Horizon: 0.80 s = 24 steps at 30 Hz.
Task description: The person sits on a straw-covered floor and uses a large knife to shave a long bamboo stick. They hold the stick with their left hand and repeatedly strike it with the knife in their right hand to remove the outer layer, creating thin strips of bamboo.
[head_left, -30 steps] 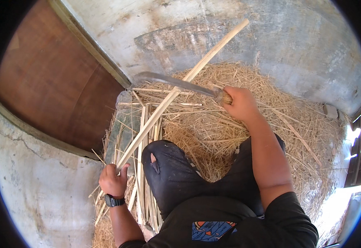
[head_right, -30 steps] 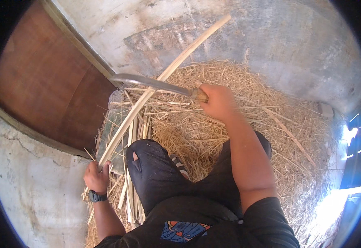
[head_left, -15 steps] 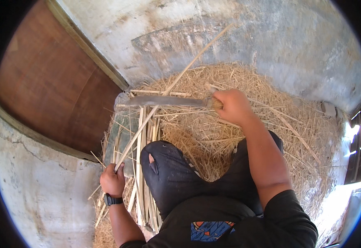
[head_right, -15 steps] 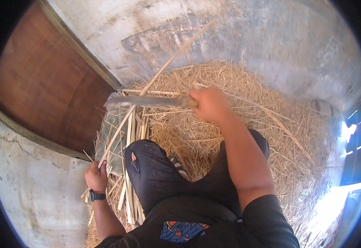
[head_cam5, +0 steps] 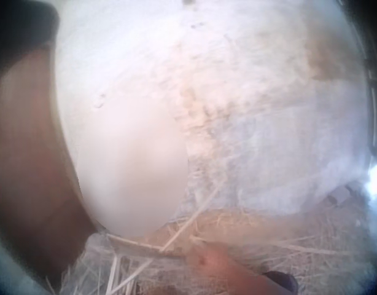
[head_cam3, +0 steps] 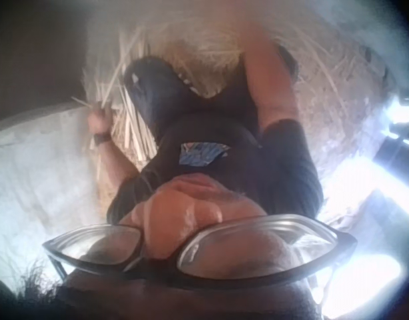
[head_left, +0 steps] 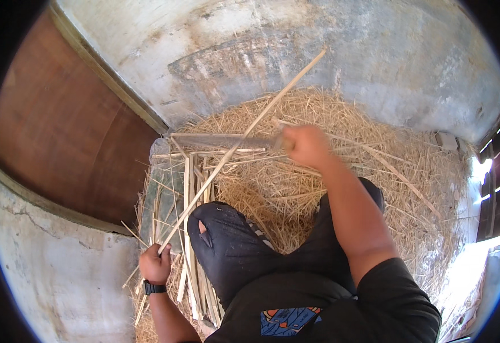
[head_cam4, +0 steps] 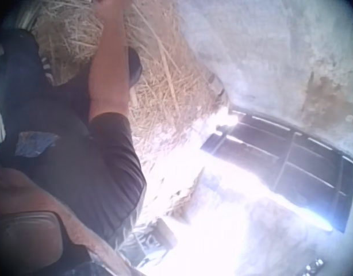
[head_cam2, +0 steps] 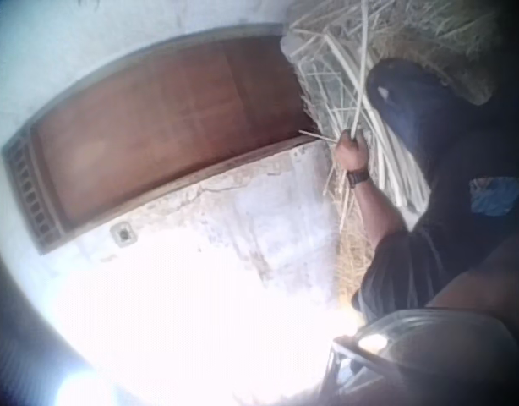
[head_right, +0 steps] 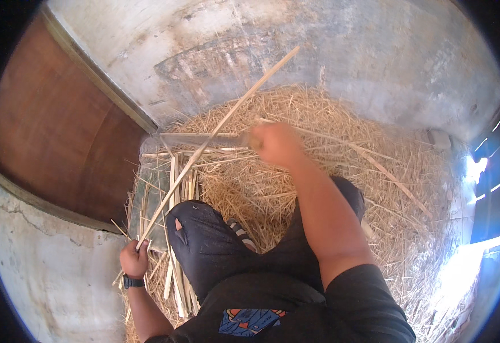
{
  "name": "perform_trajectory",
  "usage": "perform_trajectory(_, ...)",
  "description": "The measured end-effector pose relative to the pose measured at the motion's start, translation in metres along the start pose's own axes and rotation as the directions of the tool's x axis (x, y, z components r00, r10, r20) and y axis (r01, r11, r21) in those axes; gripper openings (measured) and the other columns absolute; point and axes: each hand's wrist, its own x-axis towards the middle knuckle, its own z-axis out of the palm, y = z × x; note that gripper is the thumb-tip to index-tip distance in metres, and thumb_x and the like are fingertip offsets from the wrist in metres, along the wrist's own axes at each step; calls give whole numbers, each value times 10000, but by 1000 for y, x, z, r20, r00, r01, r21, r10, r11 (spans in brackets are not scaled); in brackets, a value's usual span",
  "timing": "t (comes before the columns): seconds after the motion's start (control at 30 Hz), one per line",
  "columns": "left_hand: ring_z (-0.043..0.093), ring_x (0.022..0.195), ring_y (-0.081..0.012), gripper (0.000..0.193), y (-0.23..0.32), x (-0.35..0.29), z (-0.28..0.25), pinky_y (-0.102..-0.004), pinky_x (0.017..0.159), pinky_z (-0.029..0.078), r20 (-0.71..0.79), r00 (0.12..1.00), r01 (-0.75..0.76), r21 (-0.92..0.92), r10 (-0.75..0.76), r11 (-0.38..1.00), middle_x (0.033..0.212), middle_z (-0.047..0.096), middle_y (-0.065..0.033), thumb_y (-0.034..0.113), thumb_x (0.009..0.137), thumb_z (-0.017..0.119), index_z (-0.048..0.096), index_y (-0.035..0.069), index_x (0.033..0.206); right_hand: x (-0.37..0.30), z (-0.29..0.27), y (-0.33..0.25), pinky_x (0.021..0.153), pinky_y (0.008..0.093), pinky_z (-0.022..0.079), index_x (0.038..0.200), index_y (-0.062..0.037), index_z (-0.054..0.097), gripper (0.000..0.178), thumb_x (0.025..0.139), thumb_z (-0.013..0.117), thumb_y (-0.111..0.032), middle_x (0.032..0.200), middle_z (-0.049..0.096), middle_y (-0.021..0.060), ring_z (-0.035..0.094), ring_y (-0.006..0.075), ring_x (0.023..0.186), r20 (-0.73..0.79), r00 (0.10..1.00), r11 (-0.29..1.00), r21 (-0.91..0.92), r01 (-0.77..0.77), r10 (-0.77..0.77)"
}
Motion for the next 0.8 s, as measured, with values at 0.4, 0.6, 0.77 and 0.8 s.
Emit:
perform_trajectory(0.4, 649, 698, -366, 226, -13, 69, -80, -494, 610, 516, -58, 969, -180, 506, 241, 843, 763, 644, -113, 249, 780, 758, 575, 116, 794, -5, -37, 7, 715, 354, 479, 1180, -59, 679, 416, 870, 749, -327, 855, 676, 53, 629, 166, 783, -140, 801, 702, 583, -409, 582)
perform_trajectory(0.6, 658, 732, -297, 221, 71, 160, -119, -438, 674, 512, 89, 858, -463, 560, 506, 687, 779, 648, -67, 262, 755, 771, 593, 132, 781, 1, 5, 10, 783, 346, 484, 1179, -63, 680, 420, 844, 782, -294, 893, 688, 30, 634, 163, 824, 81, 871, 605, 688, -401, 485)
perform_trajectory(0.77, 653, 801, -296, 197, 143, 198, -141, -443, 743, 499, 137, 755, -584, 585, 641, 563, 793, 630, -76, 234, 762, 738, 591, 106, 794, 3, 8, 6, 880, 359, 493, 1165, -46, 677, 449, 821, 805, -304, 1002, 718, 71, 665, 182, 947, 117, 892, 581, 720, -378, 436)
perform_trajectory(0.8, 652, 805, -292, 197, 152, 205, -142, -437, 752, 497, 134, 740, -593, 591, 659, 546, 789, 627, -74, 230, 754, 738, 590, 107, 793, 3, 3, 6, 887, 359, 492, 1166, -43, 676, 457, 813, 813, -300, 1021, 720, 78, 667, 185, 967, 129, 896, 577, 724, -377, 425)
